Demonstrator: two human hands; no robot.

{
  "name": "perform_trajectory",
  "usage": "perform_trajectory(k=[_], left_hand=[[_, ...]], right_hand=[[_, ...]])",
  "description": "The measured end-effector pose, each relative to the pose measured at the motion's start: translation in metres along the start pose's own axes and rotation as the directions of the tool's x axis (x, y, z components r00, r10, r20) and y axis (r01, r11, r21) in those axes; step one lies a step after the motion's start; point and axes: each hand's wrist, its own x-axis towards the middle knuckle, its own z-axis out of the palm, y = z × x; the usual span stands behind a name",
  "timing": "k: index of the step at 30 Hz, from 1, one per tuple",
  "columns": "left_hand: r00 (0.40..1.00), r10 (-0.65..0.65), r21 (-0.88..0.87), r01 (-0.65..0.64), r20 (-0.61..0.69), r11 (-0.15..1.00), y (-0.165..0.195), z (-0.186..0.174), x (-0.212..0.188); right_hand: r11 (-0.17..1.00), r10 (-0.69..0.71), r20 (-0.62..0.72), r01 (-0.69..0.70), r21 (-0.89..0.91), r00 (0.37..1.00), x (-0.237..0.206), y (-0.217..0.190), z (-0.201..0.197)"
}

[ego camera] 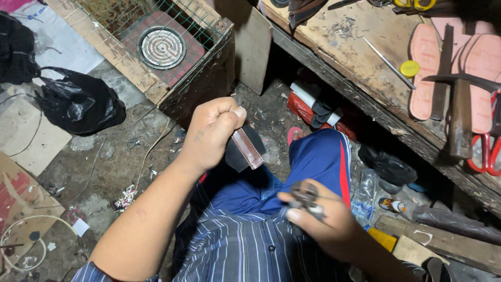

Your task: The person sits on the workshop floor with a shoe over their lap. They hammer the shoe upper with a cobbler's hammer, use pincers to grip the upper's edge, press and shape the toe by hand, then pull the wooden last out of the shoe and handle the insole board.

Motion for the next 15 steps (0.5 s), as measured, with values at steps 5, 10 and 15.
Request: perform_trajectory(k=[5, 10, 15], left_hand=[[0.999, 0.041, 0.001, -0.041, -0.013, 0.999, 0.012, 0.02, -0.02], [0.997, 0.046, 0.067, -0.042, -0.058, 0.997, 0.024, 0.041, -0.036], [0.991, 0.086, 0.176, -0.067, -0.105, 0.982, 0.035, 0.049, -0.046]], right_hand=[[1.0, -0.002, 0.115, 0.005, -0.029, 0.993, 0.008, -0.039, 0.015], [0.914, -0.002, 0.001, 0.002, -0.405, 1.0, -0.007, -0.061, 0.011], [0.8, 0.196, -0.036, -0.181, -0.572, 0.98, -0.017, -0.07, 0.008]])
